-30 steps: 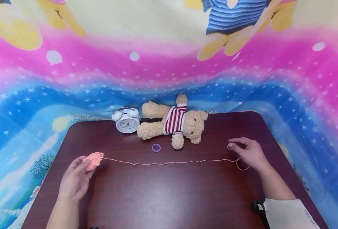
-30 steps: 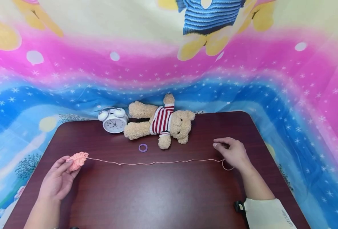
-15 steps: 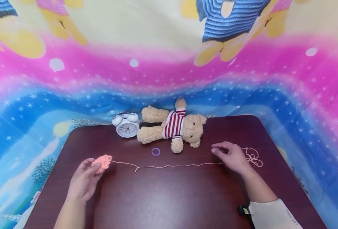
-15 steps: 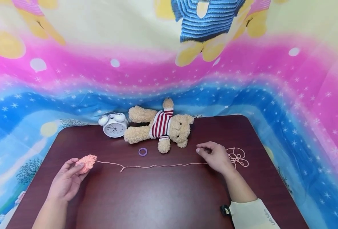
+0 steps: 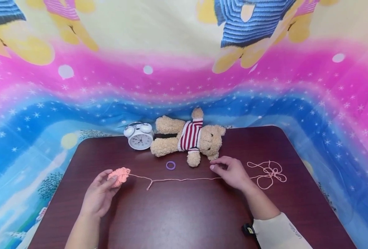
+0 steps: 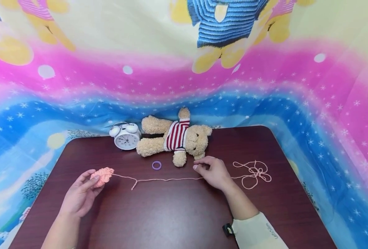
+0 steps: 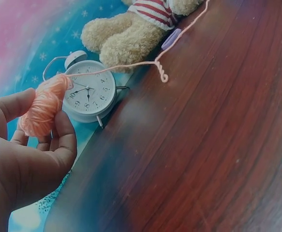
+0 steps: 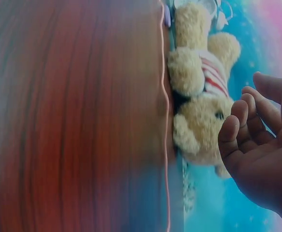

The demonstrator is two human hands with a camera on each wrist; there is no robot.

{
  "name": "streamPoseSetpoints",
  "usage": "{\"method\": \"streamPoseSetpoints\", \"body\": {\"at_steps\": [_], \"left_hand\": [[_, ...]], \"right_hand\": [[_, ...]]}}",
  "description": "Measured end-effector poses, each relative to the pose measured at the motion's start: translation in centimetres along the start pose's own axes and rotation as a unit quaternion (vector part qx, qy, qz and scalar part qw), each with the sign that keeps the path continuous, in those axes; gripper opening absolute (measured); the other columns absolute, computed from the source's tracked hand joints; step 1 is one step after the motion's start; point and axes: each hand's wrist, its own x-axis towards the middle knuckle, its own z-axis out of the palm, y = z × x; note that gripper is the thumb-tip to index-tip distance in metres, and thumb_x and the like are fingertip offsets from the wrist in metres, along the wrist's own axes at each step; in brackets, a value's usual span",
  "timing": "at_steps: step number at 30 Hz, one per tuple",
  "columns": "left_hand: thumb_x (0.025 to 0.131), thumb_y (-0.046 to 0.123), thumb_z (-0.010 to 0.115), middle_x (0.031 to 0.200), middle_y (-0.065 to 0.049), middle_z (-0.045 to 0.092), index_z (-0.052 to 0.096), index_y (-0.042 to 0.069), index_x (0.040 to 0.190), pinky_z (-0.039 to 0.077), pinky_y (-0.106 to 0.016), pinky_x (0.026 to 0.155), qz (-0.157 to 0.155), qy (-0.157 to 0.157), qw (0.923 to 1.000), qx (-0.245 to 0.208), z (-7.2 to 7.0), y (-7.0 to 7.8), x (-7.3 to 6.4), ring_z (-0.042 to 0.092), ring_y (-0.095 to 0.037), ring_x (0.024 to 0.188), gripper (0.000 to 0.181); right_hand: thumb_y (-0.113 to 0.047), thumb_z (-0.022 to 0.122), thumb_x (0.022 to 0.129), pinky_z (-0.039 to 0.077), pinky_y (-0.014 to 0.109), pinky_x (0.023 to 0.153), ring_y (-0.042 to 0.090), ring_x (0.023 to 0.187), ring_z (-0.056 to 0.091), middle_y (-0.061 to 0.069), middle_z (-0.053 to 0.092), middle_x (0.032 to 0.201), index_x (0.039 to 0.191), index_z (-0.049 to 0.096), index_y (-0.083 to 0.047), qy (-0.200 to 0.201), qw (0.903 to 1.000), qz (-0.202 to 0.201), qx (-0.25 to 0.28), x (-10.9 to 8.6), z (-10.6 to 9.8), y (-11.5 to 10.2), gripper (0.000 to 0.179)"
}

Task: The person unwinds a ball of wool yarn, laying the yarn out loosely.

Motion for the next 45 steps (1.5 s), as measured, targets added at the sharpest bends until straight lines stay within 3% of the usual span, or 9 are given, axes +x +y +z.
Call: {"method": "streamPoseSetpoints", "body": {"at_steps": [6, 14, 30, 39, 45], "left_hand": [[0.104, 0.001, 0.06, 0.113, 0.004, 0.063, 0.062, 0.021, 0.124, 0.058, -0.025, 0.085, -0.004, -0.012, 0.9999, 0.006, 0.6, -0.3, 0.1, 0.07, -0.01, 0.093, 0.028], [0.103, 0.002, 0.062, 0.113, 0.003, 0.062, 0.059, 0.019, 0.122, 0.059, -0.026, 0.085, -0.017, -0.011, 0.9995, 0.022, 1.9, -0.7, 0.3, 0.07, -0.01, 0.093, 0.026], [0.098, -0.003, 0.063, 0.104, -0.001, 0.062, 0.057, 0.01, 0.118, 0.058, -0.03, 0.084, -0.031, -0.043, 0.9983, 0.023, 6.4, -2.3, 0.3, 0.067, -0.012, 0.086, 0.025], [0.097, -0.003, 0.065, 0.108, -0.003, 0.063, 0.058, 0.014, 0.115, 0.057, -0.031, 0.083, -0.048, -0.062, 0.9965, 0.03, 8.9, -3.3, -0.1, 0.067, -0.014, 0.088, 0.025], [0.096, -0.004, 0.065, 0.112, -0.005, 0.063, 0.058, 0.012, 0.115, 0.058, -0.033, 0.086, -0.051, -0.079, 0.9952, 0.024, 9.8, -3.6, -0.4, 0.067, -0.015, 0.092, 0.026]], "right_hand": [[-0.021, 0.08, 0.092, 0.055, 0.031, 0.076, 0.012, 0.088, 0.066, -0.001, 0.075, 0.107, 0.11, 0.081, -0.012, -0.018, 0.9997, -0.008, 0.012, 0.4, 2.1, -1.4, 0.02], [-0.021, 0.081, 0.091, 0.054, 0.028, 0.074, 0.009, 0.083, 0.063, -0.009, 0.073, 0.094, 0.109, 0.081, -0.013, -0.037, 0.998, -0.05, 0.009, 1.1, 4.4, -3.4, 0.02], [-0.021, 0.08, 0.091, 0.055, 0.024, 0.07, 0.006, 0.076, 0.062, -0.009, 0.068, 0.088, 0.11, 0.079, -0.009, -0.101, 0.9892, -0.097, 0.043, 2.4, 9.7, -6.9, 0.022], [-0.022, 0.083, 0.089, 0.056, 0.023, 0.067, 0.004, 0.073, 0.062, -0.008, 0.066, 0.089, 0.112, 0.079, -0.01, -0.116, 0.9885, -0.089, 0.038, 2.5, 11.0, -8.1, 0.026], [-0.021, 0.082, 0.089, 0.053, 0.023, 0.067, 0.004, 0.071, 0.06, -0.009, 0.067, 0.087, 0.103, 0.08, -0.014, -0.1, 0.9899, -0.099, 0.02, 2.4, 11.2, -8.5, 0.015]]}}
